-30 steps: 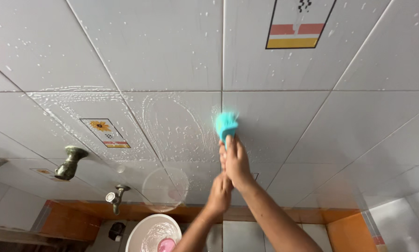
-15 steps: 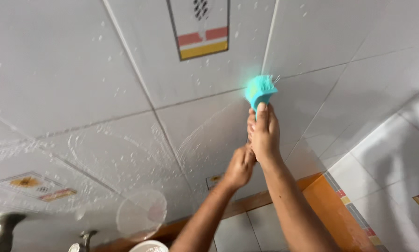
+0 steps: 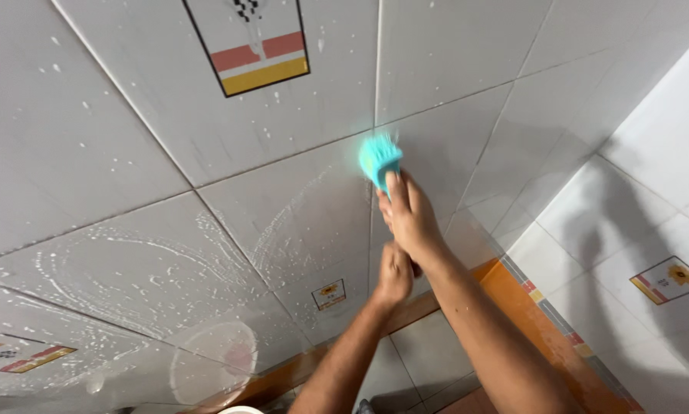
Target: The person scrubs white bathroom wall tiles with a blue brush and soapy water, moving across the wall and around a metal faucet.
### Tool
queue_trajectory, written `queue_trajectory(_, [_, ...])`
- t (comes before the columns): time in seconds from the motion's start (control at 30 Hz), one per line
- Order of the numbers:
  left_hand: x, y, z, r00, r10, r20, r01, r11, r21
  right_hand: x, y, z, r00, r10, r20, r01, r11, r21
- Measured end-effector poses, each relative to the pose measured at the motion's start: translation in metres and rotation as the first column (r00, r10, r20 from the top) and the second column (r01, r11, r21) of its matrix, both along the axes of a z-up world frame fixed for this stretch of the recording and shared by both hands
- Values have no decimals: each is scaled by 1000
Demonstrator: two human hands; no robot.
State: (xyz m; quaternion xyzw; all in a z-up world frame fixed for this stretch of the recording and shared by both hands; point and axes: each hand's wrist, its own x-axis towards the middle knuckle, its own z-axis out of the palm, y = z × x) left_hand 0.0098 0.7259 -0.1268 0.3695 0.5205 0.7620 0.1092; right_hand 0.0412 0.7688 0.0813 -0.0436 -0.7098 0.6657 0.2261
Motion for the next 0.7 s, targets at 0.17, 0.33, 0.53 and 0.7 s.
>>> queue_trajectory(0.17, [-5,8,-10,999,-35,-16,36,998,59,0,2,1,1000,-18,-8,18,1000,18])
queue_trajectory(0.33, [48,-36,-81,922,-77,381,131,984,-118,10,-21,-98,979,-3,204,47,976,-211])
queue_trajectory(0.53, [16,-19,-32,988,-2,152,23,991,-134,1,-10,-46,999,-20,30,22,998,-65])
queue_trajectory(0.7, [-11,-7,19,978,-40,204,45,999,-21,-12,-7,8,998,-33,-53,31,998,-54])
